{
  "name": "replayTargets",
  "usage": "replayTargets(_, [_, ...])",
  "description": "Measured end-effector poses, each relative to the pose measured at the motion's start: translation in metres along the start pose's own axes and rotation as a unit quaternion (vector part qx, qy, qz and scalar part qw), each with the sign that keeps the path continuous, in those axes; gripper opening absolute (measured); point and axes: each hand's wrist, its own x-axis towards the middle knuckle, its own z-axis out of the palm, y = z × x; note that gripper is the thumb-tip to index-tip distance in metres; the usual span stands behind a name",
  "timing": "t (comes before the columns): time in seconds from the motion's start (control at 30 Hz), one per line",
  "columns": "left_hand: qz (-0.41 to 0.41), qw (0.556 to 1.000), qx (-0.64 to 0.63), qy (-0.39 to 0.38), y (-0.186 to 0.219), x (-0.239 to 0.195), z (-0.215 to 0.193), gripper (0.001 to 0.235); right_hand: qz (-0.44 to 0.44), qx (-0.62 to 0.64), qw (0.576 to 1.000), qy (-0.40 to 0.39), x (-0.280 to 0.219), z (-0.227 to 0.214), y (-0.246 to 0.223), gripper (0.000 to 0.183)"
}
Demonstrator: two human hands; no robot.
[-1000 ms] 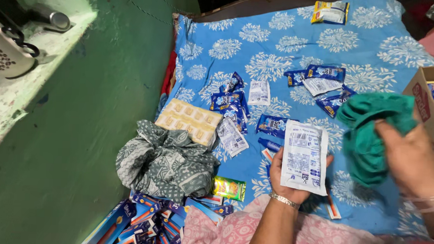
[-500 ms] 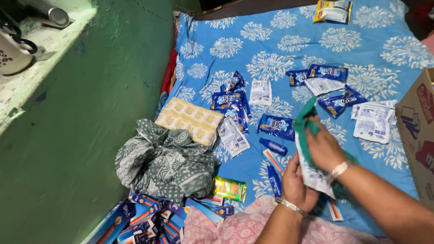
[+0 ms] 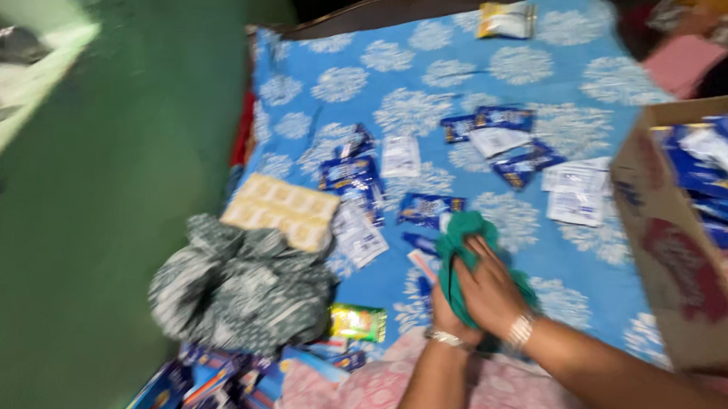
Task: The person wipes various small detergent and food packets with a green cloth by hand and places them into a cardboard box on a bed.
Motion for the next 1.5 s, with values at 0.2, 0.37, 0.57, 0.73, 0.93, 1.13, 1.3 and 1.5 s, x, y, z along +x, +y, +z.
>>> replayTargets(0.2, [-0.070, 0.996, 0.030, 0.038, -0.003, -0.013, 0.021, 0.050, 0.304, 0.094, 0.942, -0.104, 0.060, 0.002, 0.032, 0.043])
replayTargets(0.37, [-0.045, 0.989, 0.040, 0.133, 0.013, -0.007, -0.022, 0.050, 0.096, 0.200, 0.974, 0.036, 0.007, -0.032, -0.036, 0.042])
replayTargets(0.57, [-0.068, 0.997, -0.008, 0.028, 0.038, -0.006, -0.012, 0.062, -0.010, 0.221, 0.975, -0.023, -0.035, -0.073, -0.058, 0.055])
replayTargets(0.73, [-0.019, 0.997, 0.008, 0.070, 0.035, -0.009, 0.019, 0.051, -0.086, 0.180, 0.979, -0.042, -0.036, -0.097, -0.023, 0.062])
replayTargets(0.93, [-0.155, 0.987, 0.028, -0.030, 0.021, -0.026, 0.077, 0.072, -0.026, 0.081, 0.996, -0.012, -0.040, -0.136, 0.013, 0.054])
replayTargets(1.13, [-0.135, 0.985, 0.077, -0.080, 0.022, -0.020, 0.086, 0.077, 0.448, 0.296, 0.824, 0.182, -0.051, -0.189, 0.118, 0.033])
replayTargets(1.3, [-0.133, 0.979, 0.155, 0.006, 0.019, -0.012, 0.072, 0.075, 0.475, 0.466, 0.645, 0.377, -0.088, -0.241, 0.265, 0.016])
replayTargets(1.5, [-0.060, 0.968, 0.197, 0.142, 0.010, -0.003, 0.033, 0.070, 0.534, 0.489, 0.609, 0.324, -0.123, -0.196, 0.319, 0.022])
